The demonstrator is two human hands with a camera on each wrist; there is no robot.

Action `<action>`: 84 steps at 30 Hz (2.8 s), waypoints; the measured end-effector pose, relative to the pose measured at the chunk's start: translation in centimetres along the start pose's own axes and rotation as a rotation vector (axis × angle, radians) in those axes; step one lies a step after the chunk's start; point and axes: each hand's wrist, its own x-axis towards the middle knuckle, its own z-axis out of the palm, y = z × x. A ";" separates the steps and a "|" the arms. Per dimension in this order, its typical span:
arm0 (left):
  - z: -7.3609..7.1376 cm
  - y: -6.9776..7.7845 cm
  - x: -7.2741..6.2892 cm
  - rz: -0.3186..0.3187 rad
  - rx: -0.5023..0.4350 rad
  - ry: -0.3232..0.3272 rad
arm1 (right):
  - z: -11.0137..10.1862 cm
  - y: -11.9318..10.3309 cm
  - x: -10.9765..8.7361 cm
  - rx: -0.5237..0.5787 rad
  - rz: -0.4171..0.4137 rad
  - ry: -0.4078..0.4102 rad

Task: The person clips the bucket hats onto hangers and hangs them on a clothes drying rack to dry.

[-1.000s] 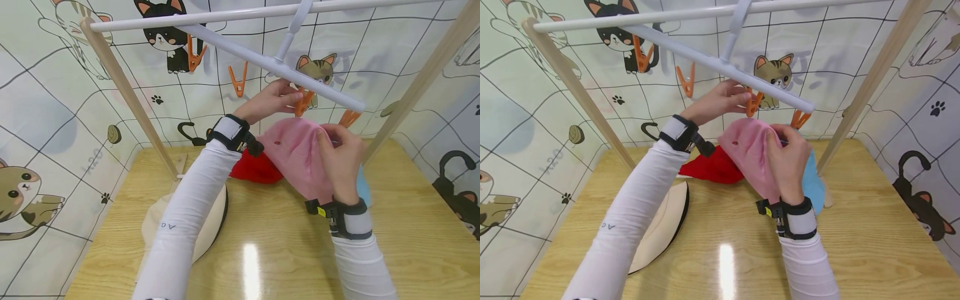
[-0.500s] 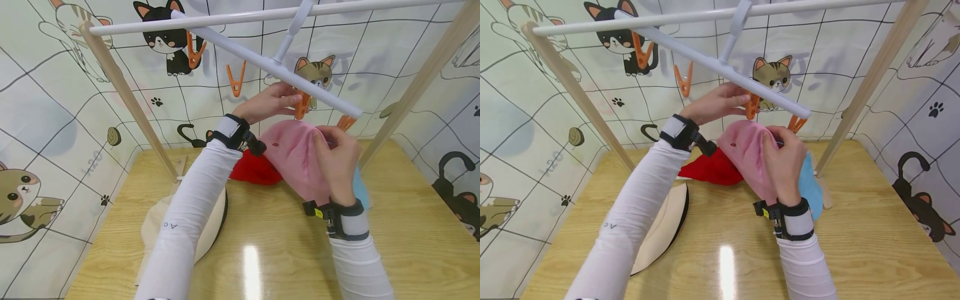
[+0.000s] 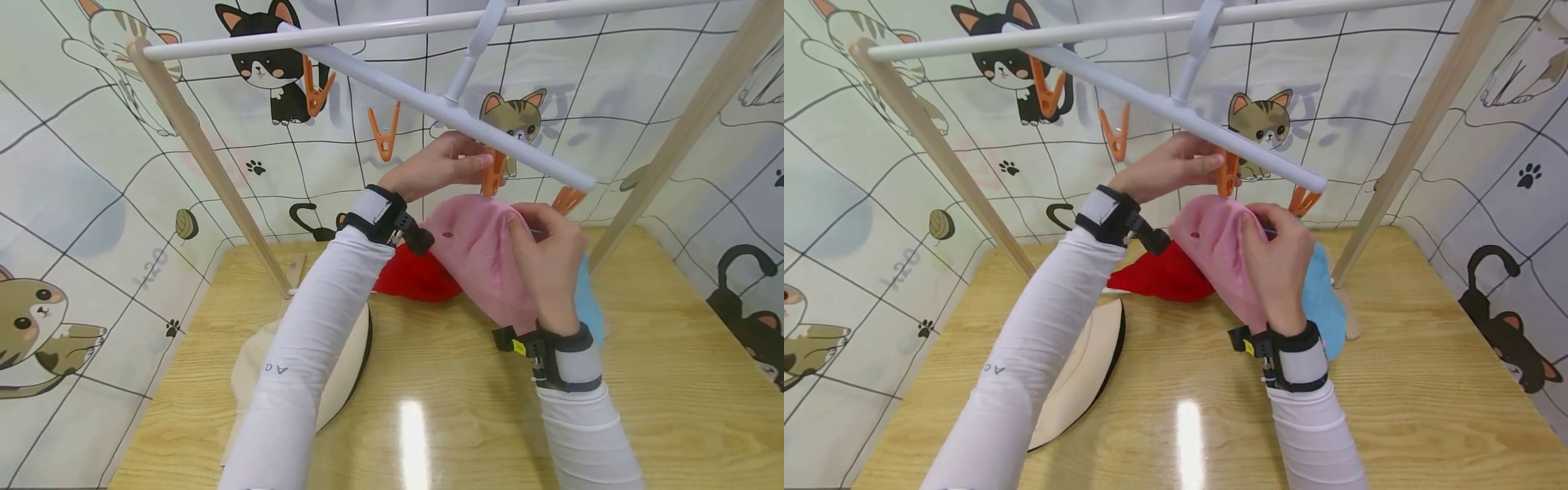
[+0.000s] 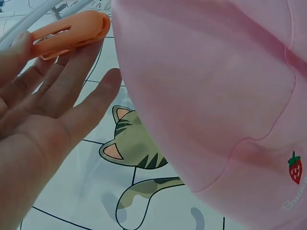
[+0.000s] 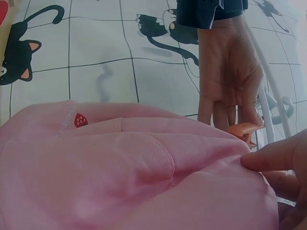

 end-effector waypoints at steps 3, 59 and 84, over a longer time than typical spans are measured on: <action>0.0 0.0 0.0 0.014 -0.012 -0.002 | 0.1 -0.1 0.0 0.001 -0.007 0.004; 1.6 -0.5 0.7 0.013 0.056 0.121 | 0.1 0.0 1.4 0.049 -0.005 0.033; 1.0 -1.0 0.9 0.022 0.049 0.198 | -1.6 -1.3 0.2 0.076 0.037 -0.027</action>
